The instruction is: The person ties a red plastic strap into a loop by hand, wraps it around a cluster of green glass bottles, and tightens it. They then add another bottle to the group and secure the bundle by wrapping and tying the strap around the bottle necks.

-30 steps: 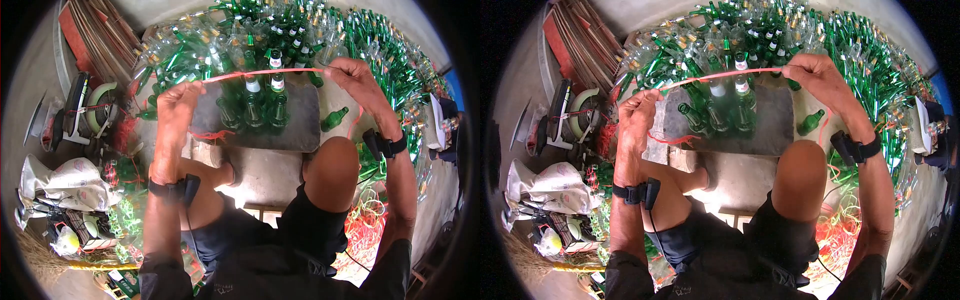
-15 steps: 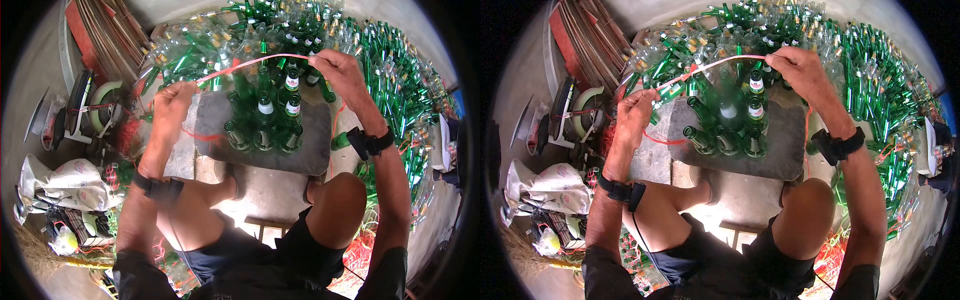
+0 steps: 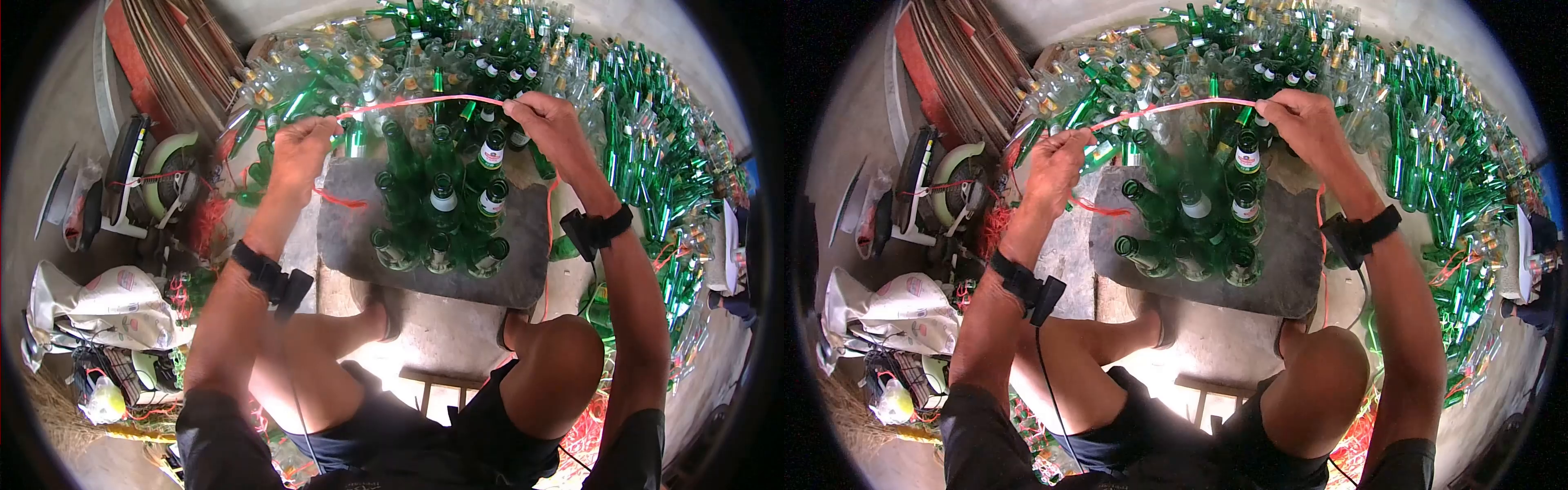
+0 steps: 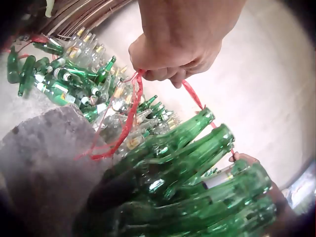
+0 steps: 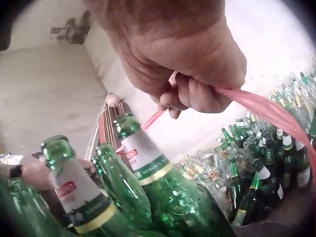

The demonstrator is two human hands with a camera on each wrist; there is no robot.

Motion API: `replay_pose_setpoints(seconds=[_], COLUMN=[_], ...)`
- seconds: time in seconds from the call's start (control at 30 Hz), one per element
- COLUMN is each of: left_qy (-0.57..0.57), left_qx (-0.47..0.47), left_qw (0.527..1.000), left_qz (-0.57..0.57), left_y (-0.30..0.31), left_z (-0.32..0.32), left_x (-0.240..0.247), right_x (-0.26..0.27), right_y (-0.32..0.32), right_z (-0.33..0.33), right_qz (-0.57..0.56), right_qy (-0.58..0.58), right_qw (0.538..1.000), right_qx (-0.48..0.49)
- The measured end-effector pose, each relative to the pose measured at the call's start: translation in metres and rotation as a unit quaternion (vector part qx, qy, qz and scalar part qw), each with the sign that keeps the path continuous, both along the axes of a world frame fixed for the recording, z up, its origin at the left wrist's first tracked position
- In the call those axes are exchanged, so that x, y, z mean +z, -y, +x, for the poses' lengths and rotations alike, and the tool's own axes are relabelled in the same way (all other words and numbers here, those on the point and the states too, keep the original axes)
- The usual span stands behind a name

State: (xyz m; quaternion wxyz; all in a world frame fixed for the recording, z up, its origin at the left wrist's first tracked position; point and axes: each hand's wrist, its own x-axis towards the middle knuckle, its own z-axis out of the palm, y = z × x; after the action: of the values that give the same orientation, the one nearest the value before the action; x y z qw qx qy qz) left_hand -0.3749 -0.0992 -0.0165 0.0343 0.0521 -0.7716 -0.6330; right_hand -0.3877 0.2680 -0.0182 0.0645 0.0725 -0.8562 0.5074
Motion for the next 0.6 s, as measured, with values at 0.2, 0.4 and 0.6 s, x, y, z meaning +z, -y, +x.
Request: replay_pose_setpoints(seconds=[0.2, 0.4, 0.6], left_qy=[0.022, 0.045, 0.054], left_qx=[-0.007, -0.015, -0.027], left_qw=[0.996, 0.999, 0.997], left_qz=[-0.083, -0.026, -0.039], left_y=[-0.007, -0.018, -0.016], left_z=[-0.008, -0.002, 0.006], left_x=[-0.058, -0.13, -0.167], right_x=[-0.037, -0.134, -0.194], right_y=[-0.005, -0.024, -0.034], right_z=[-0.02, -0.023, -0.009], right_qz=[-0.025, 0.006, -0.004], right_qy=[0.177, 0.148, 0.09], right_qw=[0.983, 0.989, 0.993], right_qx=[-0.028, 0.03, 0.071])
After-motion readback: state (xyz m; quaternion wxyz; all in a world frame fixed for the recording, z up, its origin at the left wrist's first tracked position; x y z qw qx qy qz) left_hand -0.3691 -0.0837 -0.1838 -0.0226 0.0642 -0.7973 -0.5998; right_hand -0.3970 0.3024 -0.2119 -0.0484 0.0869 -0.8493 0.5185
